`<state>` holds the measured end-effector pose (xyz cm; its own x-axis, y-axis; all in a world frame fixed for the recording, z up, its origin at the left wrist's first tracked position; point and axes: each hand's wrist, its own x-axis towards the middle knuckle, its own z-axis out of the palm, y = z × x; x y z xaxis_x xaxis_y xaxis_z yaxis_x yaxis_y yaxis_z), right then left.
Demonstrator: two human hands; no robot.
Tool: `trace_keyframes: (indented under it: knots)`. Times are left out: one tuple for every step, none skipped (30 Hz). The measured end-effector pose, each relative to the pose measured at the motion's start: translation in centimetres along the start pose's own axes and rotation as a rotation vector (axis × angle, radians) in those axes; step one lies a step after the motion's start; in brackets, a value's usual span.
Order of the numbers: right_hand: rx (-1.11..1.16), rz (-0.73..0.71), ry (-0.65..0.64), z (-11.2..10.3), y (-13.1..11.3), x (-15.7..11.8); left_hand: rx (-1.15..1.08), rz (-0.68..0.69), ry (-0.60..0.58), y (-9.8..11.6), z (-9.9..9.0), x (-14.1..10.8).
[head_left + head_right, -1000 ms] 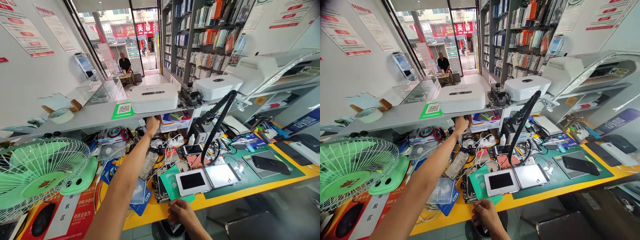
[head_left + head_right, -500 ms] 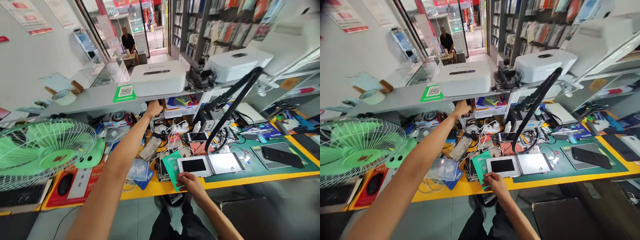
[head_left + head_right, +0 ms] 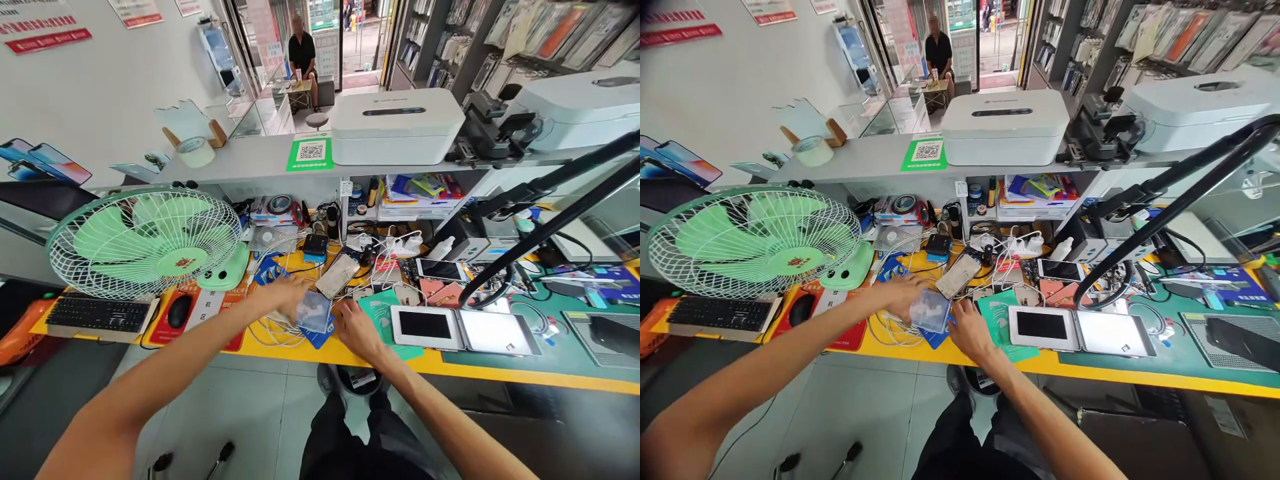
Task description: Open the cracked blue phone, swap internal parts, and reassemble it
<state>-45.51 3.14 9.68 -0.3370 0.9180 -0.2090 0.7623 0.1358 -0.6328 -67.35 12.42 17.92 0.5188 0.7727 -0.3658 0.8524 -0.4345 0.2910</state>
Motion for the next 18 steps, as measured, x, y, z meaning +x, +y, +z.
trace_keyframes:
  knots:
    - [-0.089,-0.037,0.02,-0.1,-0.3,1.3,0.044,0.001,-0.008,-0.9,2.0,-1.7]
    - [-0.172,-0.071,0.033,-0.3,-0.5,2.6,0.081,0.016,-0.006,-1.8,3.7,-2.9]
    - [-0.248,-0.104,0.035,-0.6,-0.5,3.8,0.114,0.034,-0.002,-2.6,5.1,-3.7]
    - [-0.317,-0.136,0.028,-0.8,-0.4,4.9,0.142,0.052,0.007,-3.3,6.2,-4.2]
    - [-0.378,-0.163,0.016,-1.0,-0.2,5.9,0.165,0.068,0.017,-3.9,6.9,-4.5]
    - [-0.432,-0.186,0.003,-1.1,0.1,6.7,0.185,0.078,0.027,-4.4,7.5,-4.6]
    - [-0.479,-0.204,-0.008,-1.3,0.4,7.4,0.201,0.084,0.037,-4.8,7.9,-4.6]
    - [-0.52,-0.215,-0.013,-1.4,0.6,8.0,0.213,0.083,0.045,-5.2,8.2,-4.7]
    - [-0.556,-0.221,-0.012,-1.5,0.8,8.5,0.223,0.078,0.052,-5.4,8.4,-4.9]
    - [-0.586,-0.223,-0.005,-1.5,1.0,8.8,0.23,0.069,0.059,-5.6,8.7,-5.1]
    - [-0.611,-0.221,0.008,-1.6,1.0,9.0,0.234,0.059,0.065,-5.8,9.0,-5.3]
    - [-0.63,-0.218,0.025,-1.6,1.0,9.1,0.237,0.049,0.071,-5.9,9.3,-5.6]
    - [-0.643,-0.216,0.044,-1.5,0.9,9.0,0.238,0.04,0.077,-5.9,9.6,-5.8]
    - [-0.65,-0.217,0.061,-1.3,0.8,8.7,0.239,0.031,0.083,-6.0,9.9,-6.0]
    - [-0.652,-0.226,0.072,-1.0,0.5,8.1,0.238,0.024,0.088,-6.0,10.1,-6.2]
    - [-0.65,-0.241,0.076,-0.5,0.2,7.5,0.236,0.019,0.092,-6.0,10.3,-6.2]
    - [-0.647,-0.266,0.071,0.1,-0.2,6.7,0.233,0.016,0.096,-6.0,10.5,-6.2]
    - [-0.644,-0.3,0.058,0.9,-0.7,5.8,0.228,0.014,0.098,-5.9,10.5,-6.2]
